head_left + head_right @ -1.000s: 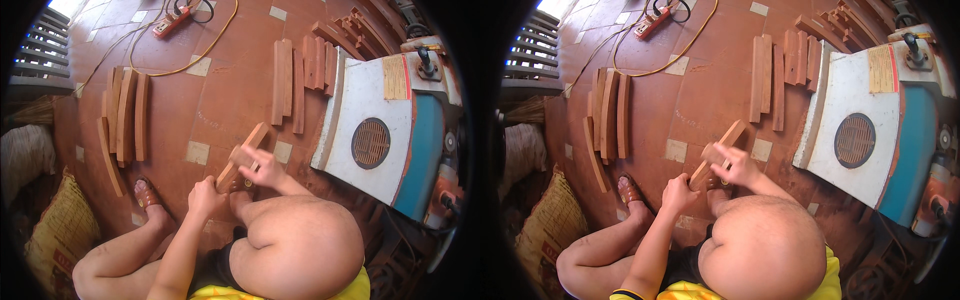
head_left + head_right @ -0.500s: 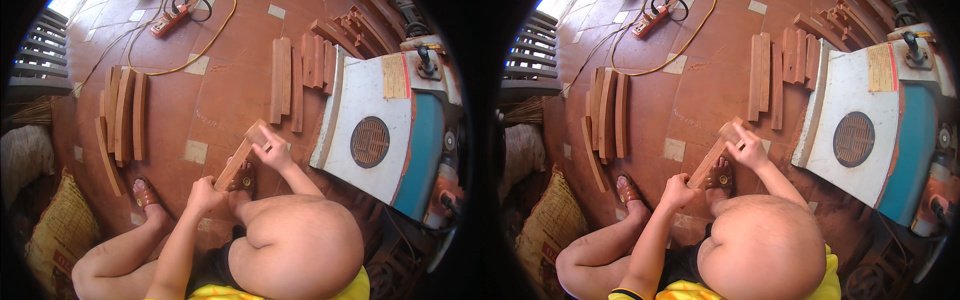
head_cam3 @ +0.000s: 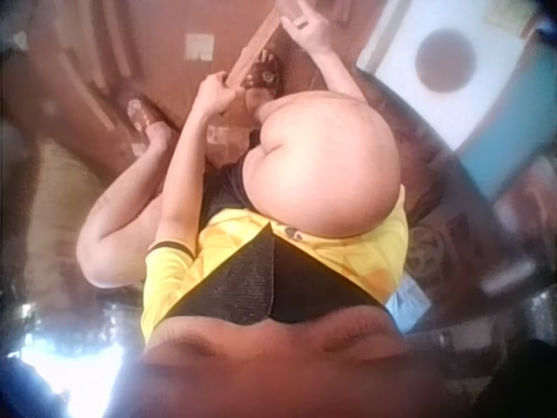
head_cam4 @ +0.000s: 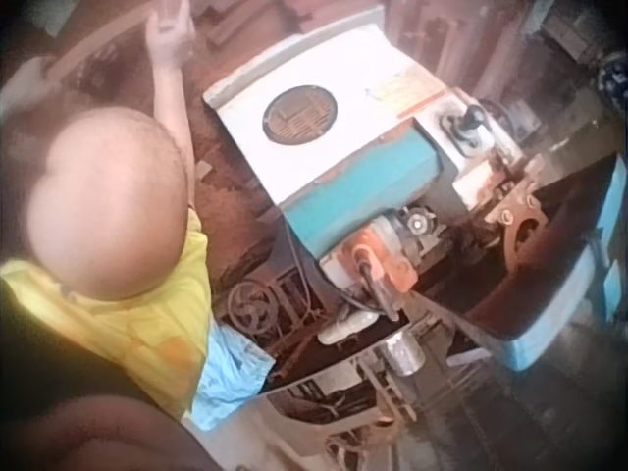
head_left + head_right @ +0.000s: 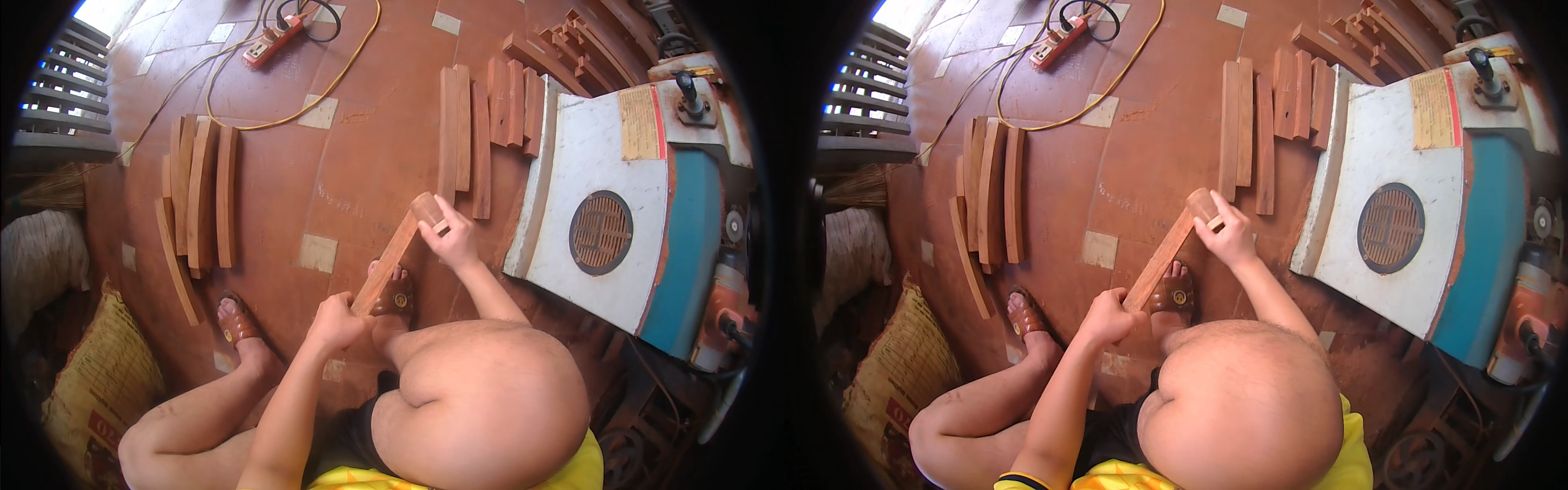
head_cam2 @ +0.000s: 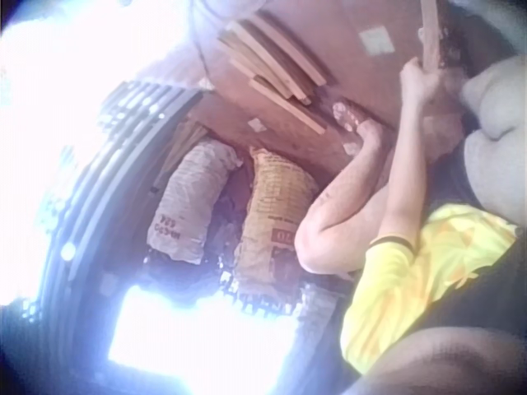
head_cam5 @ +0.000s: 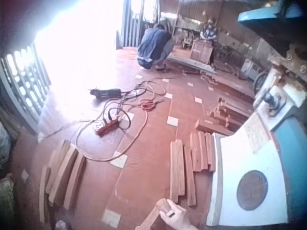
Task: The person sits on the floor and sands multiple wooden planks using a sanding block. They hold each plank with one hand and rub the sanding block along its length, then place the finished plank aside and pick up another.
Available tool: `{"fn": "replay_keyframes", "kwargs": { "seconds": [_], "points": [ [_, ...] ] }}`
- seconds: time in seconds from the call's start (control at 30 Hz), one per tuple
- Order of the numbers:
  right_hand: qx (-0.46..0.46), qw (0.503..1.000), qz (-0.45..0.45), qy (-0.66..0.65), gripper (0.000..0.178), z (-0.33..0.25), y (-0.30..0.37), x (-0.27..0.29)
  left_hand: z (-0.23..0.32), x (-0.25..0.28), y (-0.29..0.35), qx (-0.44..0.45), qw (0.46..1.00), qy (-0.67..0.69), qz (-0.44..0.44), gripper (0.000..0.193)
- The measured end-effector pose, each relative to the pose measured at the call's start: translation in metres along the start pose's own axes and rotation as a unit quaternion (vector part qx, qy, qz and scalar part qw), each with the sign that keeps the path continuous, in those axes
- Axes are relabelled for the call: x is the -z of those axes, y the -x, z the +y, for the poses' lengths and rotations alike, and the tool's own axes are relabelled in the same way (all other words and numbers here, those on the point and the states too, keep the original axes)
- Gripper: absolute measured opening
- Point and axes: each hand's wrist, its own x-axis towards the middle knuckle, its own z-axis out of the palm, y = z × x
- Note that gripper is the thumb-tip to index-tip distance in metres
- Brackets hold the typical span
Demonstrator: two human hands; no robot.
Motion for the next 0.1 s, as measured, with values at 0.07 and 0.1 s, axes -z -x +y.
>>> {"fn": "replay_keyframes", "kwargs": {
  "seconds": [0.07, 0.1],
  "points": [
    [0.052, 0.998, -0.013, -0.041, 0.067, -0.01, 0.02, -0.011, -0.003, 0.004, -0.001, 0.018, 0.999, 0.026, -0.029, 0.04],
    [0.1, 0.993, -0.023, -0.067, 0.068, -0.022, 0.03, -0.016, -0.003, 0.004, -0.001, 0.018, 0.999, 0.026, -0.031, 0.04]
  ]
}}
